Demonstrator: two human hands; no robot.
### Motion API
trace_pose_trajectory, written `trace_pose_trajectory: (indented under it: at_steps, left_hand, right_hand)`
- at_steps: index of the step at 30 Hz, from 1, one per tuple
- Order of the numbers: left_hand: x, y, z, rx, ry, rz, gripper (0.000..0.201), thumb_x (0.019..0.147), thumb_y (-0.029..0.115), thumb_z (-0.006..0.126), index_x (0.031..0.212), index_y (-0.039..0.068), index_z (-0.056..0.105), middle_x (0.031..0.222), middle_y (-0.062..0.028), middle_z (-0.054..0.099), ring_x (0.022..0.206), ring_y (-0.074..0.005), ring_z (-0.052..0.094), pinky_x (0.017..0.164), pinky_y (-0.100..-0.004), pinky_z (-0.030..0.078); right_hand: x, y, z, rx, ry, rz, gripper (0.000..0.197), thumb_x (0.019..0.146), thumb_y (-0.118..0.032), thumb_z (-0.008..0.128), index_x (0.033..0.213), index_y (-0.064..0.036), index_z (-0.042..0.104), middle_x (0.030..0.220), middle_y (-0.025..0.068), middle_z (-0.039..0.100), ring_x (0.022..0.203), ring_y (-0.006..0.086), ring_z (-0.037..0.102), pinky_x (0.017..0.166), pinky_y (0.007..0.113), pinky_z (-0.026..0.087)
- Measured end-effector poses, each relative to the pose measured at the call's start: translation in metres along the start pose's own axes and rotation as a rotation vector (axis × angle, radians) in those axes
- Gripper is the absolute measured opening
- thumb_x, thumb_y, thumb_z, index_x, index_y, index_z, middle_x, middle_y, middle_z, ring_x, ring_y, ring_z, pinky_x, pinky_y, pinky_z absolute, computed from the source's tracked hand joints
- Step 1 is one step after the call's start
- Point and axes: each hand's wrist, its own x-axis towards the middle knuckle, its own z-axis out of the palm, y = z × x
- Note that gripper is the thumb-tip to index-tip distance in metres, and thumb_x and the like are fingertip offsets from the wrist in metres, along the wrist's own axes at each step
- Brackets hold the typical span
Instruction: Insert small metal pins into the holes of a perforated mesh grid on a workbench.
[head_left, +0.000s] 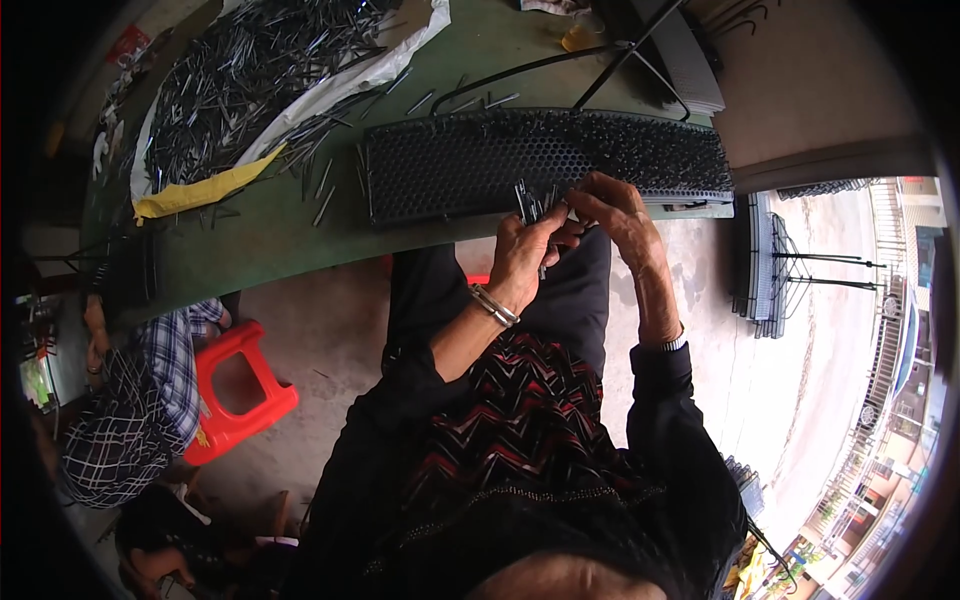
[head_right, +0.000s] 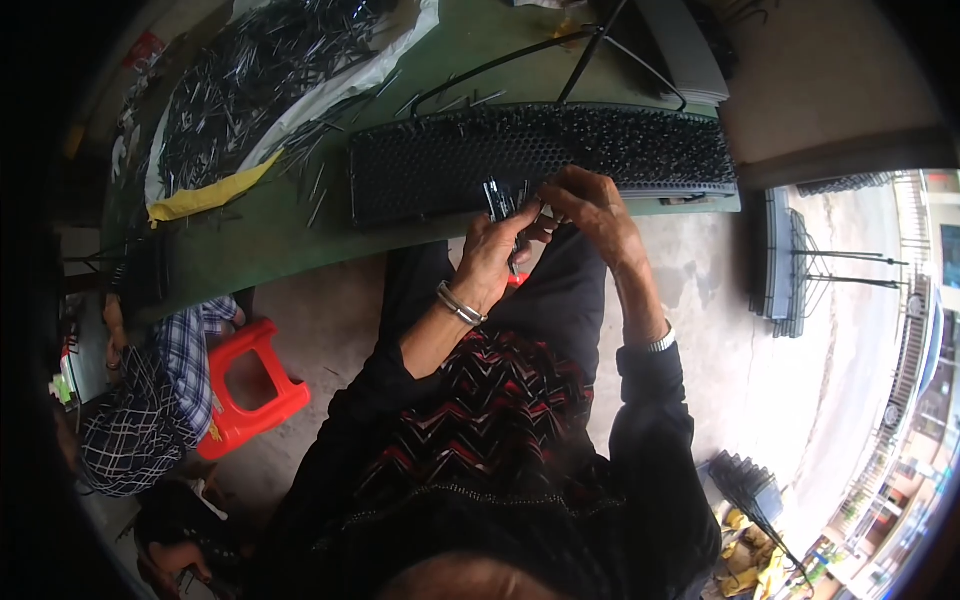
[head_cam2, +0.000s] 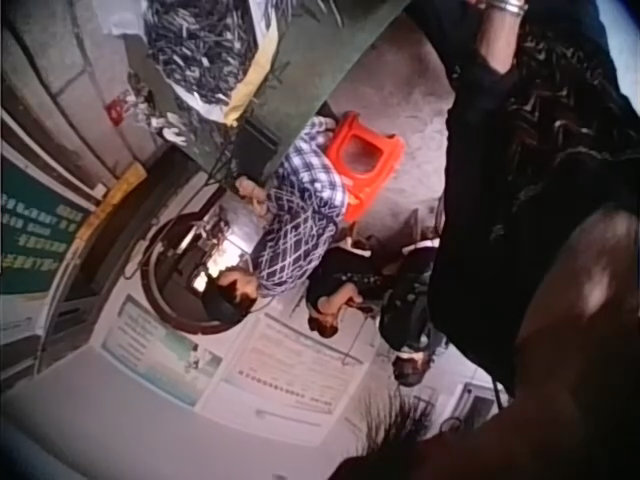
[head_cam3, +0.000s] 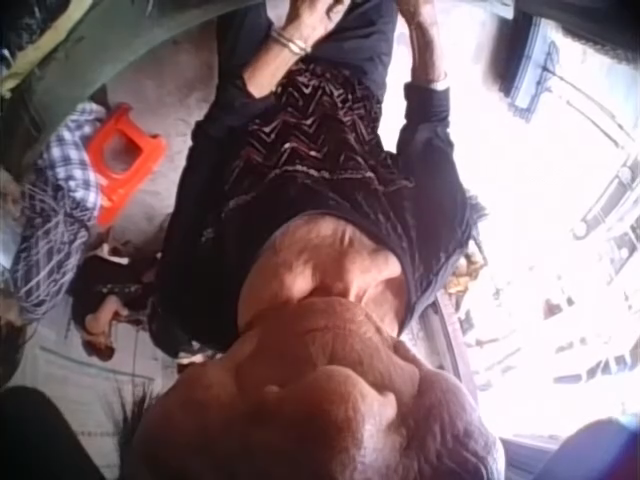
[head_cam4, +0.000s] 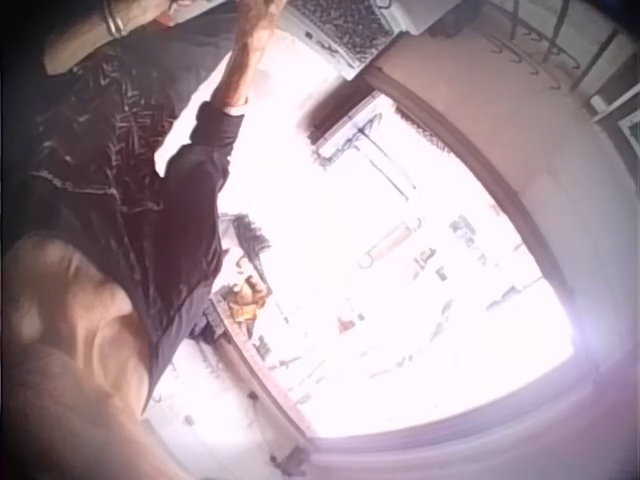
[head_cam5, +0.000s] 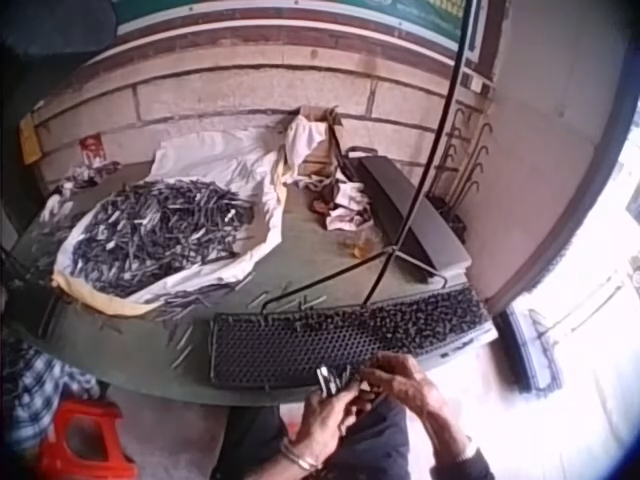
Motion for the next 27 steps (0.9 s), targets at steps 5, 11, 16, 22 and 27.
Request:
trace_pose_trajectory:
  at_steps: [5,11,16,22,27]
  left_hand:
    - [0.0014,0.0019,-0.0022,-0.011,0.012,-0.013,0.013,0.087,0.021,0.063,0.091,0.009,0.066,0.081,-0.0043,0.070,0.062,-0.0085,0.063,0.044,-0.0189,0.030]
    - [0.0001,0.0042,-0.0035,0.020,0.004,-0.022,0.013,0.087,0.020,0.063,0.092,0.008,0.066,0.081,-0.0045,0.070,0.064,-0.0095,0.065,0.043,-0.0191,0.030]
    - [0.0004,0.0011,-0.0037,0.002,0.030,-0.014,0.014,0.087,0.022,0.065,0.090,0.009,0.066,0.080,-0.0043,0.070,0.064,-0.0100,0.066,0.043,-0.0189,0.029]
    - [0.0018,-0.0001,-0.0053,0.057,0.026,0.003,0.016,0.086,0.025,0.066,0.087,0.009,0.065,0.077,-0.0039,0.070,0.061,-0.0083,0.064,0.043,-0.0187,0.029]
    - [0.0000,0.0022,-0.0054,0.106,0.041,0.000,0.016,0.086,0.024,0.065,0.083,0.008,0.065,0.075,-0.0038,0.069,0.057,-0.0066,0.061,0.044,-0.0187,0.029]
  right_hand:
    - [-0.0001,-0.0049,0.0044,0.115,0.056,0.089,0.019,0.085,-0.014,0.057,0.090,0.0023,0.065,0.083,0.0046,0.057,0.072,0.0120,0.056,0.061,0.025,0.044]
    - [-0.0007,-0.0069,0.0024,0.104,0.072,0.088,0.019,0.086,-0.016,0.059,0.090,0.0016,0.064,0.078,0.0040,0.061,0.069,0.0099,0.056,0.061,0.024,0.045]
    - [-0.0004,-0.0024,-0.0001,0.153,0.041,0.146,0.017,0.086,-0.015,0.061,0.090,0.0012,0.064,0.075,0.0030,0.061,0.068,0.0088,0.057,0.060,0.023,0.045]
    - [0.0001,-0.0035,-0.0005,0.098,0.028,0.119,0.018,0.084,-0.016,0.062,0.088,0.0017,0.064,0.074,0.0037,0.060,0.067,0.0096,0.056,0.060,0.023,0.045]
    - [-0.0020,-0.0054,0.0040,0.111,0.050,0.159,0.019,0.085,-0.017,0.061,0.087,0.0022,0.064,0.074,0.0038,0.059,0.066,0.0104,0.055,0.059,0.025,0.044]
